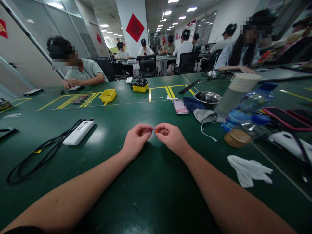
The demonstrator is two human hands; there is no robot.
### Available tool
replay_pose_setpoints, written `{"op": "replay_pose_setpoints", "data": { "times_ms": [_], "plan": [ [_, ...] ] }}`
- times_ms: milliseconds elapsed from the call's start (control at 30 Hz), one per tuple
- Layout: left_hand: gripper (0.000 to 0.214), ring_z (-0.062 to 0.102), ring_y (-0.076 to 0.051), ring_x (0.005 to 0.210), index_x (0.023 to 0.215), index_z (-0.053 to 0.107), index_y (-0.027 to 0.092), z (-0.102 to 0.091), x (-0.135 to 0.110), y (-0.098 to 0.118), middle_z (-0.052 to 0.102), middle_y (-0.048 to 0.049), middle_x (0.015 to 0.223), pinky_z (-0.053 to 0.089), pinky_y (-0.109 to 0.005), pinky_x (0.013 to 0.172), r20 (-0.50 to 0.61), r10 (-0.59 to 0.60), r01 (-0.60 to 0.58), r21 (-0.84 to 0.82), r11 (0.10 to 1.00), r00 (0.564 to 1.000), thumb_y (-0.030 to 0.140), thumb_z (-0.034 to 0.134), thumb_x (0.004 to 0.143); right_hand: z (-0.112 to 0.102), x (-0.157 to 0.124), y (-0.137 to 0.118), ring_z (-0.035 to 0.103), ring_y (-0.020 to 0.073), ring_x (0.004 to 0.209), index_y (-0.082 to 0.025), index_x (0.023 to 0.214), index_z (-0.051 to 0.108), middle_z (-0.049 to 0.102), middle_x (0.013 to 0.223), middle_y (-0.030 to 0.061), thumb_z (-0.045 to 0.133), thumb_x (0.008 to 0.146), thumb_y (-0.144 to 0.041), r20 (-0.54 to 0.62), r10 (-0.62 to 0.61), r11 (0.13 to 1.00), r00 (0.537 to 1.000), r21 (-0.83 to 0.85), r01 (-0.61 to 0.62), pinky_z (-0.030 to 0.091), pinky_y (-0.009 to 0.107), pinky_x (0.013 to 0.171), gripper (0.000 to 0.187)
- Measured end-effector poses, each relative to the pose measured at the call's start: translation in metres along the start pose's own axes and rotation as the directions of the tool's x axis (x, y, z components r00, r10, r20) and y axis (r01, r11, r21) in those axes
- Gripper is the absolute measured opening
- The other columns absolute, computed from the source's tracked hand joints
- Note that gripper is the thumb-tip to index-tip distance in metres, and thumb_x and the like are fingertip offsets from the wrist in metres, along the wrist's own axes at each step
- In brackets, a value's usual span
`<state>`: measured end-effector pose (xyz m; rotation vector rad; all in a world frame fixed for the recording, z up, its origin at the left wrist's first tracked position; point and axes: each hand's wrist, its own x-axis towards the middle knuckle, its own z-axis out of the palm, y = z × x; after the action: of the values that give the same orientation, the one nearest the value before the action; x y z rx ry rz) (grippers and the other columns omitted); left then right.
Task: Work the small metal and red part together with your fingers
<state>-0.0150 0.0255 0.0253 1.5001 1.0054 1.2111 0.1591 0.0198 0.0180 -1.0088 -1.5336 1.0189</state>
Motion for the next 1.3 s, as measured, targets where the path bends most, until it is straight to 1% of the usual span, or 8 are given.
{"op": "replay_pose_setpoints", "data": {
  "times_ms": [167, 300, 367, 533, 700, 867, 1100, 1300],
  "plan": [
    [0.020, 0.057, -0.013, 0.070, 0.092, 0.068, 0.018, 0.000, 0.000, 0.000, 0.065, -0.0012, 0.079, 0.044, -0.025, 0.066, -0.011, -0.013, 0.013, 0.003, 1.000, 1.000, 0.018, 0.070, 0.072, -0.001, 0.000, 0.000, 0.051, 0.0126, 0.052, -0.020, 0.094, 0.066, 0.060, 0.063, -0.0014, 0.065, 0.076, -0.024, -0.007, -0.003, 1.000, 1.000, -0.010, 0.003, 0.037, 0.027, 0.050, 0.019],
    [0.023, 0.060, -0.013, 0.075, 0.095, 0.067, 0.018, 0.001, 0.000, 0.001, 0.067, -0.0019, 0.085, 0.045, -0.026, 0.071, 0.002, -0.034, 0.034, -0.069, 0.997, 0.999, 0.017, 0.070, 0.072, -0.002, 0.001, 0.003, 0.060, 0.0156, 0.065, -0.020, 0.099, 0.070, 0.067, 0.078, 0.0028, 0.064, 0.077, -0.025, 0.000, -0.025, 1.000, 1.000, -0.002, 0.025, 0.046, 0.031, 0.061, 0.023],
    [0.023, 0.061, -0.014, 0.079, 0.096, 0.067, 0.018, 0.002, 0.000, 0.001, 0.068, -0.0026, 0.088, 0.046, -0.026, 0.074, 0.007, -0.036, 0.036, -0.084, 0.996, 0.999, 0.018, 0.069, 0.074, -0.002, 0.001, 0.003, 0.063, 0.0167, 0.070, -0.021, 0.099, 0.070, 0.069, 0.083, 0.0041, 0.063, 0.078, -0.024, 0.007, 0.001, 0.999, 1.000, 0.042, -0.001, 0.049, 0.032, 0.066, 0.023],
    [0.019, 0.061, -0.013, 0.080, 0.091, 0.064, 0.017, 0.002, 0.000, -0.003, 0.067, -0.0030, 0.089, 0.047, -0.027, 0.076, 0.019, -0.032, 0.035, -0.166, 0.986, 0.999, 0.017, 0.071, 0.073, -0.001, 0.002, -0.002, 0.065, 0.0155, 0.070, -0.018, 0.093, 0.068, 0.069, 0.080, 0.0036, 0.065, 0.075, -0.022, -0.013, 0.114, 0.969, 0.993, 0.223, -0.108, 0.051, 0.032, 0.069, 0.019],
    [0.027, 0.062, -0.011, 0.073, 0.098, 0.064, 0.018, 0.003, -0.001, -0.001, 0.066, -0.0018, 0.086, 0.049, -0.028, 0.074, 0.071, -0.091, 0.108, -0.298, 0.949, 0.993, 0.017, 0.072, 0.072, 0.000, 0.002, -0.006, 0.063, 0.0137, 0.066, -0.017, 0.090, 0.066, 0.067, 0.075, 0.0018, 0.067, 0.073, -0.021, -0.023, 0.143, 0.929, 0.989, 0.347, -0.126, 0.050, 0.030, 0.066, 0.018],
    [0.023, 0.062, -0.012, 0.068, 0.096, 0.067, 0.016, 0.002, -0.002, 0.000, 0.067, -0.0033, 0.079, 0.050, -0.027, 0.069, 0.139, -0.130, 0.168, -0.302, 0.938, 0.982, 0.021, 0.072, 0.074, -0.001, 0.002, -0.007, 0.061, 0.0129, 0.064, -0.017, 0.087, 0.066, 0.066, 0.072, 0.0011, 0.068, 0.073, -0.021, -0.010, 0.158, 0.905, 0.987, 0.401, -0.141, 0.050, 0.030, 0.065, 0.014],
    [0.023, 0.063, -0.012, 0.073, 0.093, 0.065, 0.015, 0.003, -0.001, -0.003, 0.069, -0.0035, 0.083, 0.051, -0.027, 0.074, 0.078, -0.097, 0.117, -0.324, 0.939, 0.992, 0.017, 0.074, 0.072, -0.001, 0.001, -0.010, 0.063, 0.0130, 0.069, -0.017, 0.083, 0.063, 0.068, 0.081, 0.0033, 0.071, 0.071, -0.020, 0.009, 0.174, 0.848, 0.985, 0.507, -0.154, 0.051, 0.032, 0.071, 0.015],
    [0.021, 0.065, -0.013, 0.077, 0.093, 0.067, 0.015, 0.004, -0.001, 0.001, 0.070, -0.0052, 0.089, 0.052, -0.030, 0.079, 0.073, -0.116, 0.134, -0.348, 0.928, 0.991, 0.016, 0.072, 0.073, -0.002, 0.001, -0.013, 0.066, 0.0152, 0.074, -0.017, 0.083, 0.062, 0.067, 0.077, 0.0019, 0.073, 0.069, -0.019, 0.014, 0.218, 0.815, 0.976, 0.547, -0.190, 0.053, 0.036, 0.078, 0.017]
  ]
}}
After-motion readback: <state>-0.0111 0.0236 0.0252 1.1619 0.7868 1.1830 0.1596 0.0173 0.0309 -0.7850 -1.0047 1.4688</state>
